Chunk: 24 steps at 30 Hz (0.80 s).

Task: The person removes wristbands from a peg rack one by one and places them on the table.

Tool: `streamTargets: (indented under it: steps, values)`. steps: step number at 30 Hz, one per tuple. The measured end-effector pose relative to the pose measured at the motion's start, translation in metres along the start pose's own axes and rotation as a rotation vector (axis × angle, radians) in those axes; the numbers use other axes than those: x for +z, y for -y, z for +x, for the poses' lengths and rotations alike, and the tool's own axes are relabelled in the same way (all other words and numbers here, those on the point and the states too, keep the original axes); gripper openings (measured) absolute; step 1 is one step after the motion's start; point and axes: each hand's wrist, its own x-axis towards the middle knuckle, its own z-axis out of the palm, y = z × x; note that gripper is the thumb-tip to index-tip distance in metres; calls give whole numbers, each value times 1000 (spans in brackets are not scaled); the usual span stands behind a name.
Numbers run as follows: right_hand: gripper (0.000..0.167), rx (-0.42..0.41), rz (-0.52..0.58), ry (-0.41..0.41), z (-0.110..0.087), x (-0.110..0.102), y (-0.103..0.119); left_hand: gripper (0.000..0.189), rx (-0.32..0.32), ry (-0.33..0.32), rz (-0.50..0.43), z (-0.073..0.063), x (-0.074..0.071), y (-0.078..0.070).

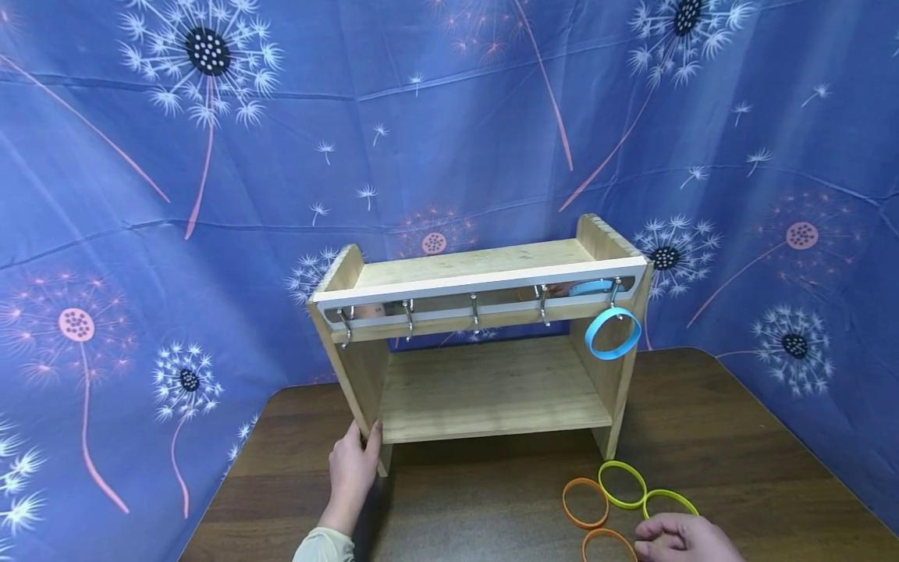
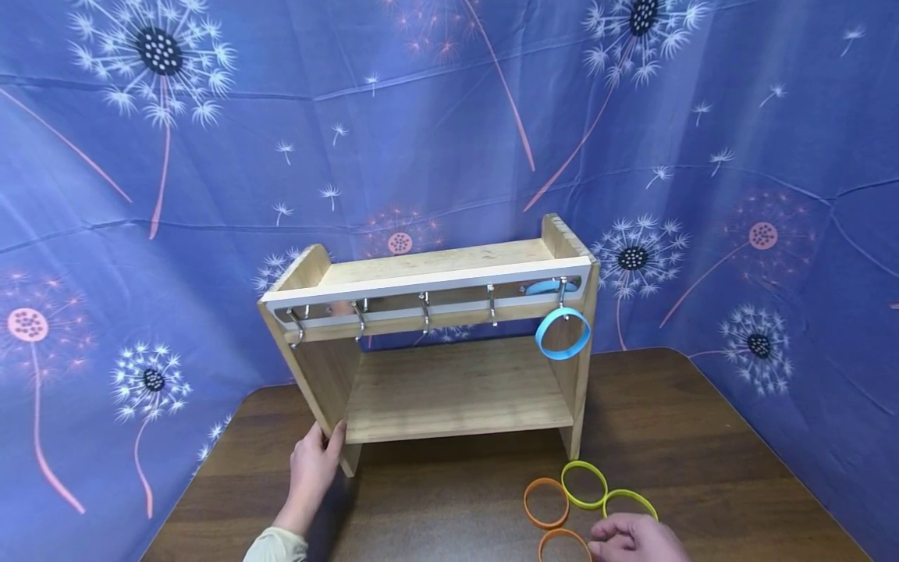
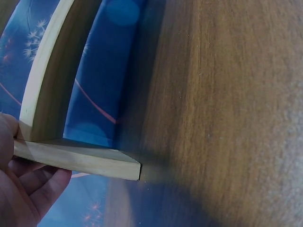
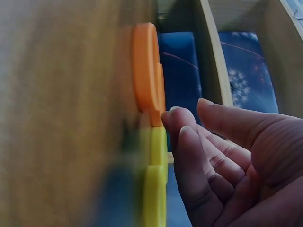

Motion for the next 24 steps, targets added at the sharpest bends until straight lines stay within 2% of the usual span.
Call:
streamTargets:
  steps: [5, 12, 17, 19, 24]
  values:
    - [32, 22, -26, -89, -1, -4, 12, 22, 4, -9, -3, 0, 1, 1]
    - [51, 53, 168, -131, 0, -9, 30, 21, 0, -15, 0, 1, 1, 2]
    - [49, 53, 187, -171, 2, -14, 43, 21, -1, -11, 2, 0, 1, 3]
    - [42, 38, 183, -191, 3, -15, 46, 21, 6, -12, 1, 0, 1, 3]
    - [37, 15, 148, -293, 8, -15, 58, 21, 22, -22, 1, 0, 2, 4]
